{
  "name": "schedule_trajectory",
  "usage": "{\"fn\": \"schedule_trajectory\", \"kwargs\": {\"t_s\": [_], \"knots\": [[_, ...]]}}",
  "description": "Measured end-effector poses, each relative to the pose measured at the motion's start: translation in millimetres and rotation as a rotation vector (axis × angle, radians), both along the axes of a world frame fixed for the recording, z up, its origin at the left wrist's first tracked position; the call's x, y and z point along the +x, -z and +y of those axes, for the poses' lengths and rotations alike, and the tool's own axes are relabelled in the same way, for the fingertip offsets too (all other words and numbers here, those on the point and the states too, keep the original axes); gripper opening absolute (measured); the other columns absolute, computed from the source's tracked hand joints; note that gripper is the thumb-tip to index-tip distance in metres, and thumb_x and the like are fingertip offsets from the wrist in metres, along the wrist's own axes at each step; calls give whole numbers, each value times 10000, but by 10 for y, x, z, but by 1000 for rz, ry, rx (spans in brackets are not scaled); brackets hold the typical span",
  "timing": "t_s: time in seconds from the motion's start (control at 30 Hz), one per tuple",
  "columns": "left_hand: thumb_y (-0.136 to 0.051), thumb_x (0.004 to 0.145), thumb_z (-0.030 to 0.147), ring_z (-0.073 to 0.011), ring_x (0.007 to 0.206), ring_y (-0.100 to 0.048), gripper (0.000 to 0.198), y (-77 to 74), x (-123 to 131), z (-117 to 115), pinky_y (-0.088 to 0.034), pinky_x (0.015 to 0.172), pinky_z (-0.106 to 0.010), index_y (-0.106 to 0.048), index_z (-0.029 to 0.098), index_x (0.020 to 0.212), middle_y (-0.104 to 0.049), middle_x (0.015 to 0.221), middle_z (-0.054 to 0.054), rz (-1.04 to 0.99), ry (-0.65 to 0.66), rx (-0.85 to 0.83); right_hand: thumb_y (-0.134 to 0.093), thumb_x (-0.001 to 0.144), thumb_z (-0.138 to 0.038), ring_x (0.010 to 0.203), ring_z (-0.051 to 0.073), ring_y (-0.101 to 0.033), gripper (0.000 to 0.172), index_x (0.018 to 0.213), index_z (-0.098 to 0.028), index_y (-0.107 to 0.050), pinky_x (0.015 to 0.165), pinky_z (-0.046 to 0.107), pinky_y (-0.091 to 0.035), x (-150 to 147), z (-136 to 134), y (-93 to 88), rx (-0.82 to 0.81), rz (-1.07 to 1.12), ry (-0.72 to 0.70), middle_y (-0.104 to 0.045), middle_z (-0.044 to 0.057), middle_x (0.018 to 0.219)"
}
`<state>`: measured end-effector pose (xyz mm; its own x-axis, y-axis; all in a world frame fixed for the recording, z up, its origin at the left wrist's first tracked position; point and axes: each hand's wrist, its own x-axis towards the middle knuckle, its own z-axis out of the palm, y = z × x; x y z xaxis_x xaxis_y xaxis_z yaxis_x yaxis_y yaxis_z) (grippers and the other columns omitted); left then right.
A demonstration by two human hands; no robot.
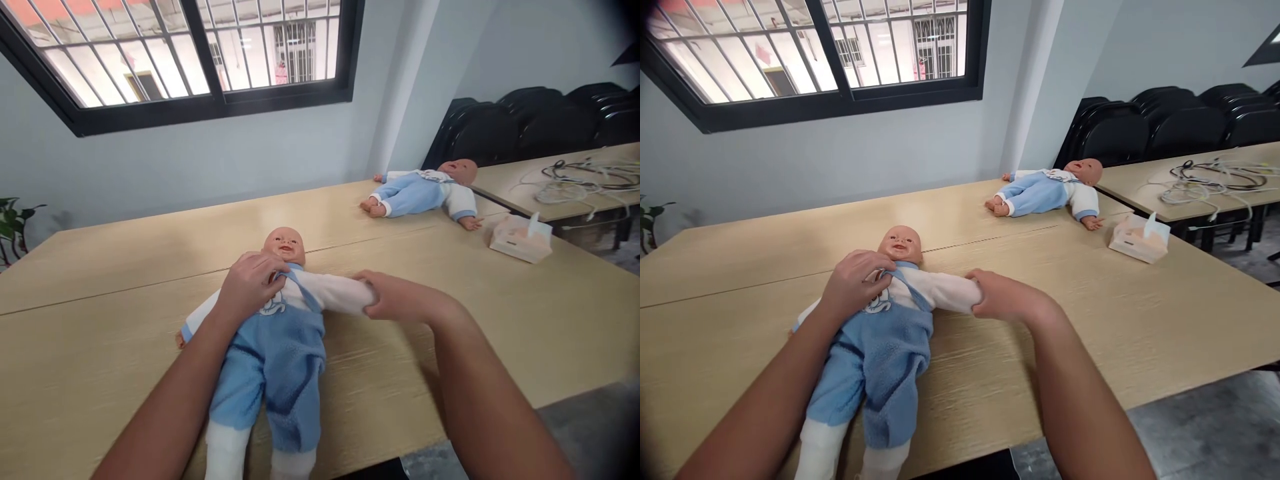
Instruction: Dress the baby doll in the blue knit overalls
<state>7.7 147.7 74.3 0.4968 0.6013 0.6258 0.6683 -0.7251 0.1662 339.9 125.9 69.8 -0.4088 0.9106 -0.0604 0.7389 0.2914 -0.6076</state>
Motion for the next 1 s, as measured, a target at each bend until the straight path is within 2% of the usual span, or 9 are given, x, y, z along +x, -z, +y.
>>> {"fn": "schedule_trajectory", "kwargs": {"t_s": [0.07, 0.13, 0.2, 0.3, 0.37, 0.57, 0.73, 0.87, 1.0], "knots": [[-607, 920, 166, -219, 981, -720, 141, 69, 25, 3, -517, 956, -384, -724, 240, 945, -801, 969, -22, 12, 52, 26, -732, 672, -163, 1040, 280, -714, 749, 1404, -283, -632, 863, 353, -568, 66, 10, -115, -89, 23, -64, -729, 69, 1277], [-603, 942, 184, -212, 980, -717, 137, 130, 51, 4, -521, 962, -384, -727, 242, 959, -799, 994, -27, 43, 102, 24, -736, 728, -231, 1039, 277, -711, 824, 1520, -272, -515, 884, 374, -574, 111, 24, -191, -115, 76, -44, -707, 85, 1301], [-599, 963, 204, -209, 978, -715, 134, 176, 69, 8, -522, 963, -385, -727, 241, 971, -795, 1005, -33, 60, 124, 11, -740, 771, -304, 1037, 271, -703, 825, 1550, -274, -470, 906, 394, -575, 128, 47, -212, -3, 113, 21, -679, 96, 1320], [-596, 979, 222, -209, 969, -711, 127, 230, 80, 21, -520, 933, -371, -723, 236, 976, -790, 995, -34, 66, 132, -5, -744, 795, -323, 1248, 294, -614, 712, 1479, -295, -546, 1080, 433, -498, 105, 100, -166, 290, 87, 25, -593, 93, 1429], [-595, 984, 226, -204, 955, -712, 120, 264, 82, 31, -517, 899, -356, -714, 232, 987, -788, 1002, -31, 92, 149, -28, -748, 791, -296, 1320, 299, -569, 653, 1425, -286, -592, 1127, 437, -460, 78, 134, -115, 357, 30, 6, -585, 92, 1437], [-585, 975, 222, -207, 938, -716, 124, 325, 80, 47, -512, 807, -331, -696, 234, 1028, -774, 1008, -35, 148, 125, -118, -767, 814, -407, 937, 287, -712, 517, 1276, -193, -679, 808, 378, -545, 42, 127, -84, 21, -124, 213, -749, 133, 1136], [-582, 965, 216, -204, 928, -712, 134, 354, 56, 89, -520, 799, -324, -695, 242, 1032, -766, 986, -32, 128, 106, -162, -776, 803, -477, 882, 242, -706, 583, 1314, -229, -647, 757, 346, -556, 111, 60, -194, -145, 162, 110, -747, 96, 1147], [-586, 964, 213, -196, 917, -715, 121, 369, 33, 109, -519, 800, -316, -689, 244, 1018, -770, 990, -26, 100, 101, -148, -822, 761, -437, 1084, 261, -682, 658, 1362, -266, -613, 920, 392, -565, 74, 120, -163, 11, 443, 106, -674, 93, 1329], [-579, 976, 196, -190, 956, -721, 128, 337, 31, 76, -525, 852, -320, -690, 237, 1023, -780, 1026, -30, 35, 142, -58, -796, 810, -457, 1201, 272, -660, 757, 1474, -251, -497, 1009, 414, -546, -297, 187, 66, 144, 777, 192, -642, 128, 1393]]}}
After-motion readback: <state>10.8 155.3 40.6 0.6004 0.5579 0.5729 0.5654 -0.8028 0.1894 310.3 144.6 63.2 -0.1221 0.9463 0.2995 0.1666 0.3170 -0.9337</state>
